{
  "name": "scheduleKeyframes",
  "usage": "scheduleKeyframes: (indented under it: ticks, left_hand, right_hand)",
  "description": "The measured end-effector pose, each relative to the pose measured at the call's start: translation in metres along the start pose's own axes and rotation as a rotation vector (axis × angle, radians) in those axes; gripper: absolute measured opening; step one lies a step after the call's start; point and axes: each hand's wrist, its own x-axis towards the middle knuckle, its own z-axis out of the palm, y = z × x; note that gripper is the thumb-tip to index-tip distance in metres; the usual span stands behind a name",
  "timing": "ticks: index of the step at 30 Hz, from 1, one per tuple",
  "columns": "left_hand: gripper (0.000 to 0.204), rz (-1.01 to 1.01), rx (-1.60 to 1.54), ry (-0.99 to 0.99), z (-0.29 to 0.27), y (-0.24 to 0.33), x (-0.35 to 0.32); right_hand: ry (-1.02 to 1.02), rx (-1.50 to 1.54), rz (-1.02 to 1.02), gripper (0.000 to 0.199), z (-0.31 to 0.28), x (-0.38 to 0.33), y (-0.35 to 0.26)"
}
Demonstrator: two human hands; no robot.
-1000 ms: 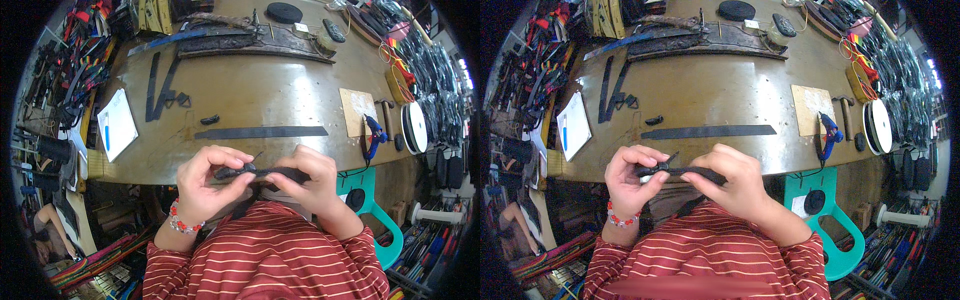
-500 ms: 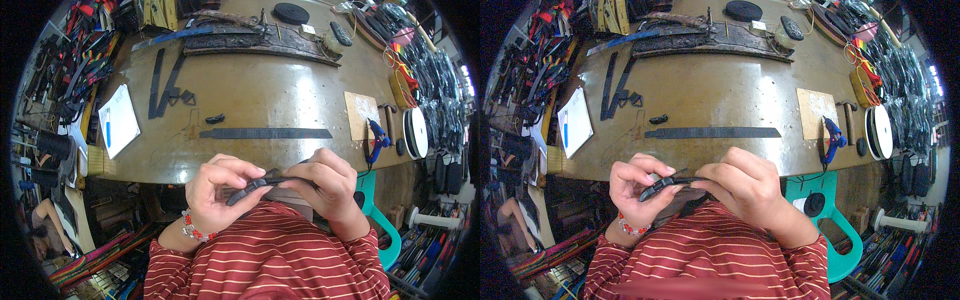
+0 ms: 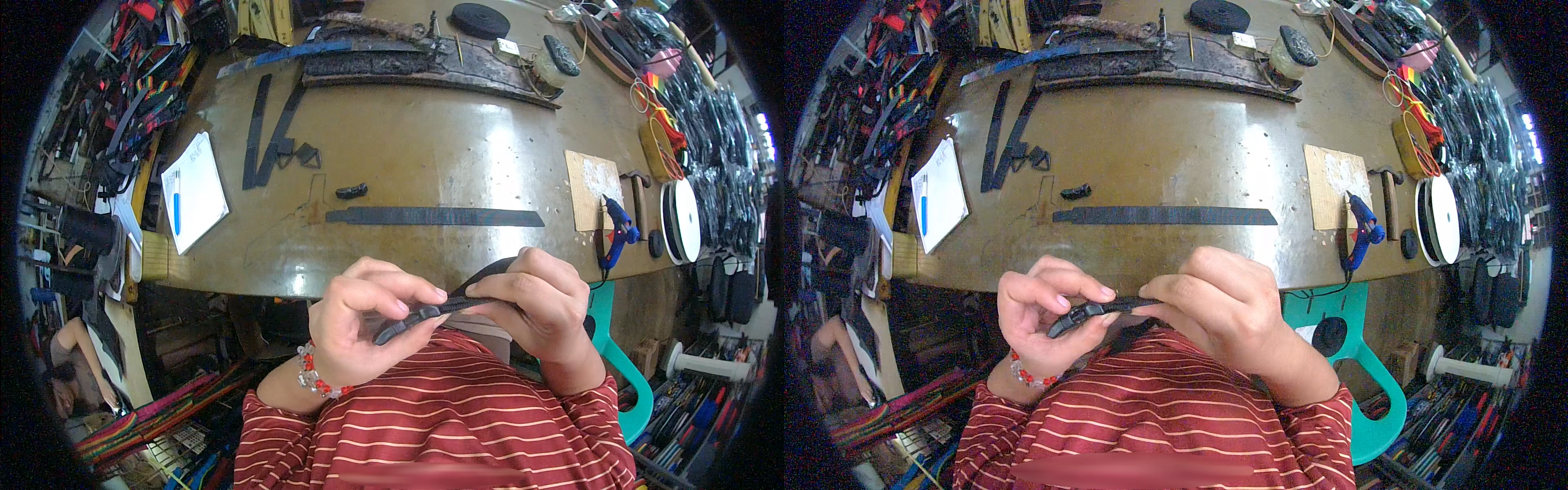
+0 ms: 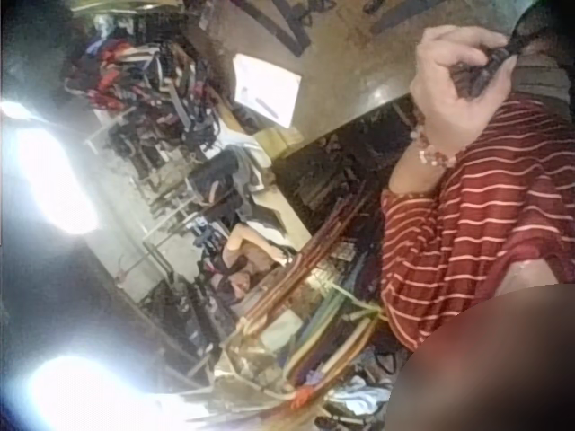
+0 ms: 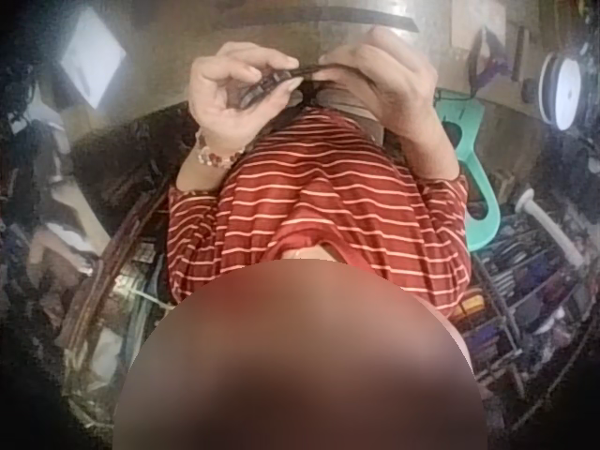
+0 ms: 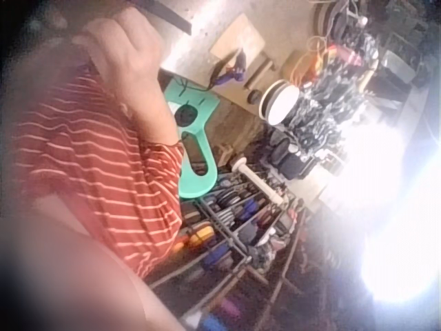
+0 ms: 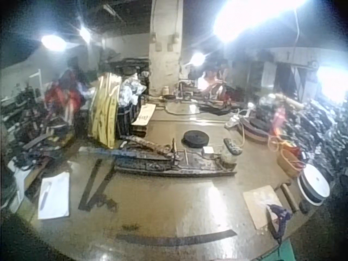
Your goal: The person measures and cuts a black strap, then uses a hot glue gun to attach a buckle and a small fabric piece to the strap ends. The person works at a cluttered table with tools and materials visible.
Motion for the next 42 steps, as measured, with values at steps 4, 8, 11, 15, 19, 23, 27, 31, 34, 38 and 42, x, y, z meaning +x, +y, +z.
scheduleKeyframes:
  ticks: [4, 8, 11, 15, 19, 23, 27, 31, 34, 38, 42]
  left_hand:
    - [0.037, 0.049, 0.108, -0.128, -0.009, 0.003, 0.003]
    - [0.051, 0.141, 0.275, -0.268, -0.019, 0.007, 0.004]
    - [0.031, 0.086, 0.204, -0.205, -0.021, 0.008, 0.003]
    - [0.031, 0.059, 0.174, -0.187, -0.022, 0.006, 0.001]
    - [0.035, 0.075, 0.182, -0.211, -0.023, 0.003, 0.0]
    - [0.042, -0.003, 0.098, -0.232, -0.019, -0.005, 0.0]
    - [0.038, -0.278, 0.016, -0.269, -0.022, -0.023, 0.001]
    - [0.031, -0.207, 0.242, 0.019, -0.046, -0.05, 0.005]
    - [0.026, 0.153, 0.688, -0.075, -0.069, -0.069, -0.001]
    - [0.021, 0.345, 1.018, -0.489, -0.073, -0.091, -0.029]
    - [0.019, 0.269, 1.12, -0.465, -0.077, -0.106, -0.053]
  right_hand:
    - [-0.033, 0.006, -0.023, 0.025, -0.002, -0.002, 0.001]
    - [-0.056, 0.019, -0.086, 0.027, -0.004, -0.002, 0.0]
    - [-0.028, 0.025, -0.093, 0.027, -0.002, 0.0, -0.001]
    - [-0.053, 0.014, -0.098, 0.027, -0.001, 0.0, 0.0]
    - [-0.191, -0.02, -0.14, 0.03, -0.002, 0.0, -0.001]
    - [-0.396, -0.014, -0.249, 0.016, 0.005, 0.008, 0.002]
    - [-0.717, 0.178, 0.116, 0.027, 0.011, 0.01, 0.021]
    - [-0.84, 0.055, 0.198, 0.041, -0.051, 0.0, 0.095]
    - [-0.429, -0.625, 0.85, 0.031, -0.128, -0.007, 0.197]
    - [-0.122, -1.083, 0.903, 0.038, -0.224, -0.092, 0.314]
    - [-0.33, -1.023, 1.143, 0.056, -0.241, -0.222, 0.392]
